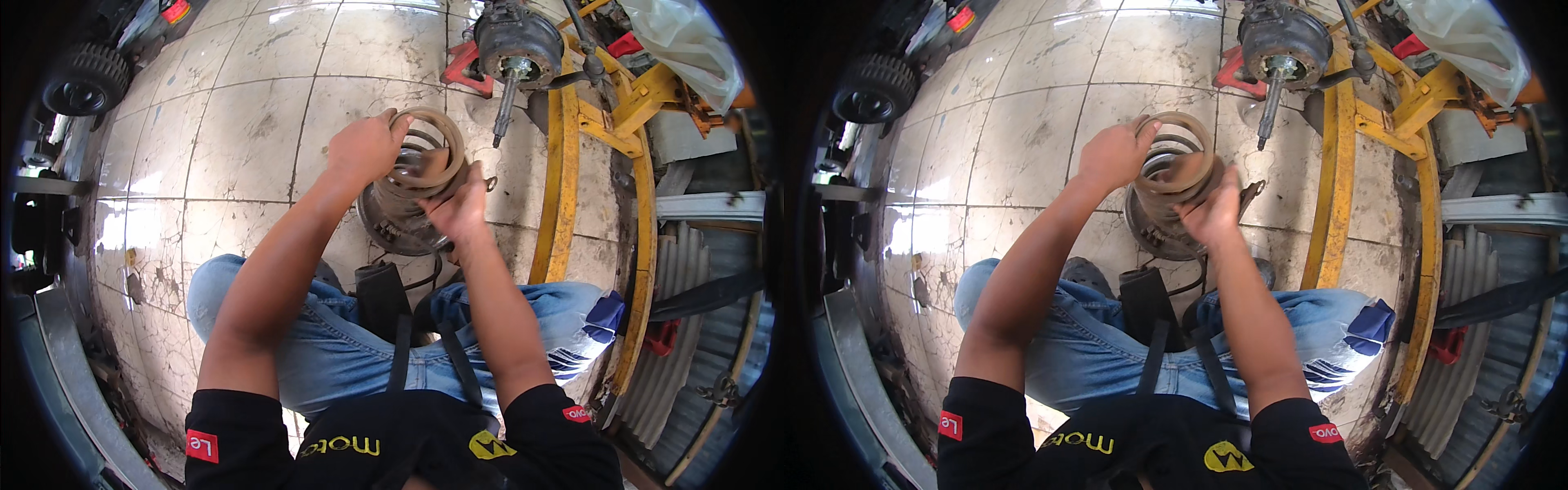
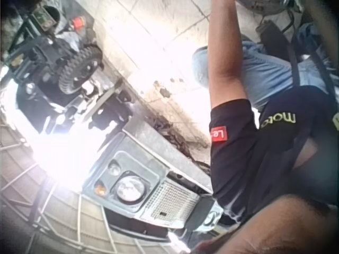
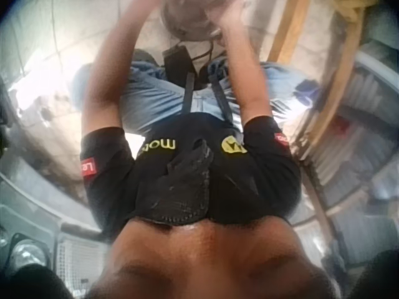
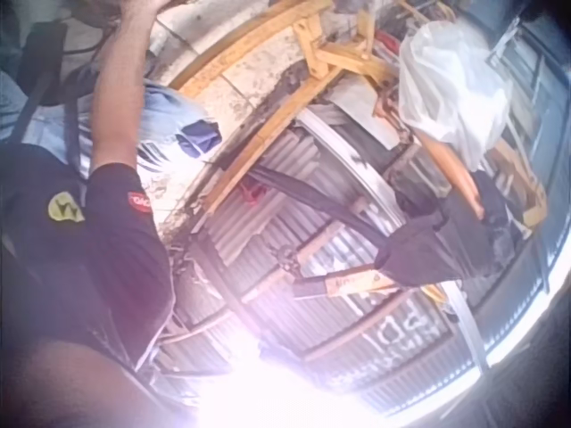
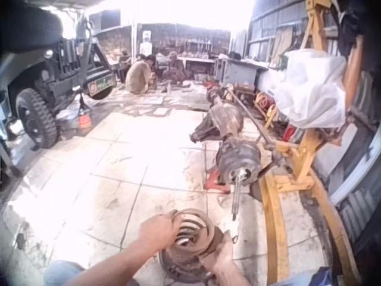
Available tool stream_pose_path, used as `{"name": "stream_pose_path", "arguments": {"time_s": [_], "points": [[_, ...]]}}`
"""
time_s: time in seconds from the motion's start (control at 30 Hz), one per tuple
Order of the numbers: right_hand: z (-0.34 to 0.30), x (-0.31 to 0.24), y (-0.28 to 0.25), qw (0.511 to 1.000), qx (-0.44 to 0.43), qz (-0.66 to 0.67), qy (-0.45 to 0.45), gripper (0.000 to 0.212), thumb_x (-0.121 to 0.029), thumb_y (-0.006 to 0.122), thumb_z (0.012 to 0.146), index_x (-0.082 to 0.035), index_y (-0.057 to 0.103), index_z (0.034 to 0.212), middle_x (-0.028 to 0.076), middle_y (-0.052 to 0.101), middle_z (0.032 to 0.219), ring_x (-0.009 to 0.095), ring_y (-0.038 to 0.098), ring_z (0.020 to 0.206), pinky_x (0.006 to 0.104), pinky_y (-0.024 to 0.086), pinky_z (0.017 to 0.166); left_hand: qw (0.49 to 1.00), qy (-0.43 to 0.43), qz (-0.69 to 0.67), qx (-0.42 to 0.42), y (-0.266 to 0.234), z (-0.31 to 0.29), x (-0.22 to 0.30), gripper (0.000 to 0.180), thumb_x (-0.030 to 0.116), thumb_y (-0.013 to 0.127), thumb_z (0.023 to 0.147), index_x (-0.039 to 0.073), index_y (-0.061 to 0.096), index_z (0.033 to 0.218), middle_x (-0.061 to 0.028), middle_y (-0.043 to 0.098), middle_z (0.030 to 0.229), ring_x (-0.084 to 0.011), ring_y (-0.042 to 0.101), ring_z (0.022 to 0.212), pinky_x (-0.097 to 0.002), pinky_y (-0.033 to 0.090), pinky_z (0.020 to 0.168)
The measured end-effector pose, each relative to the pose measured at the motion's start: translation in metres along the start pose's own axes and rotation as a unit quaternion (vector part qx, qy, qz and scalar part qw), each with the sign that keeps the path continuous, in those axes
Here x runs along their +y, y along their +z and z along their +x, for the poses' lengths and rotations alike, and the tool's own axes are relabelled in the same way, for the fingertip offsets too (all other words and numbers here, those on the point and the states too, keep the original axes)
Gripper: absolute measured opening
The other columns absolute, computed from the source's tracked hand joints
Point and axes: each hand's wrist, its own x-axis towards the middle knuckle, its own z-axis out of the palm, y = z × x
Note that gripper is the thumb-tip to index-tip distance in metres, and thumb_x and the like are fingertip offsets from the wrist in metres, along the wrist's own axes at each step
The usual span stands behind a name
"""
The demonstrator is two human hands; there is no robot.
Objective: The person sits on the floor and scrubs a metal coil spring with a brown abrasive pad. They rotate the spring and work around its coils, repeatedly rubbing the surface to remove grime.
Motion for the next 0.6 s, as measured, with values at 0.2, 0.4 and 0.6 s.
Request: {"name": "stream_pose_path", "arguments": {"time_s": [0.2,0.4,0.6], "points": [[0.002,0.013,-0.01,0.999,0.02,0.006,-0.034,0.075,-0.064,0.013,0.099,-0.007,0.039,0.141,0.019,0.049,0.136,0.035,0.054,0.119,0.0516,0.043,0.104,0.999,0.02,0.015,-0.022,-0.001,0.0,0.006,0.058,0.052,0.034,0.101,0.009,0.057,0.132,-0.0202,0.067,0.11,-0.0367,0.063,0.106,-0.0455,0.05,0.089],[0.01,-0.01,-0.016,0.998,0.015,0.041,-0.054,0.075,-0.065,0.014,0.099,-0.008,0.036,0.143,0.019,0.046,0.139,0.031,0.048,0.126,0.0506,0.044,0.099,1.0,0.018,0.008,-0.015,0.001,0.001,0.001,0.058,0.052,0.034,0.1,0.01,0.057,0.133,-0.0213,0.067,0.111,-0.0376,0.062,0.106,-0.0457,0.049,0.089],[0.011,0.002,-0.024,0.997,0.039,-0.044,-0.051,0.069,-0.062,0.021,0.101,-0.009,0.035,0.143,0.015,0.045,0.141,0.03,0.051,0.123,0.0492,0.047,0.096,1.0,0.009,-0.02,-0.015,-0.002,0.008,-0.006,0.059,0.053,0.035,0.1,0.009,0.058,0.132,-0.0208,0.067,0.112,-0.0376,0.061,0.108,-0.0453,0.049,0.09]]}}
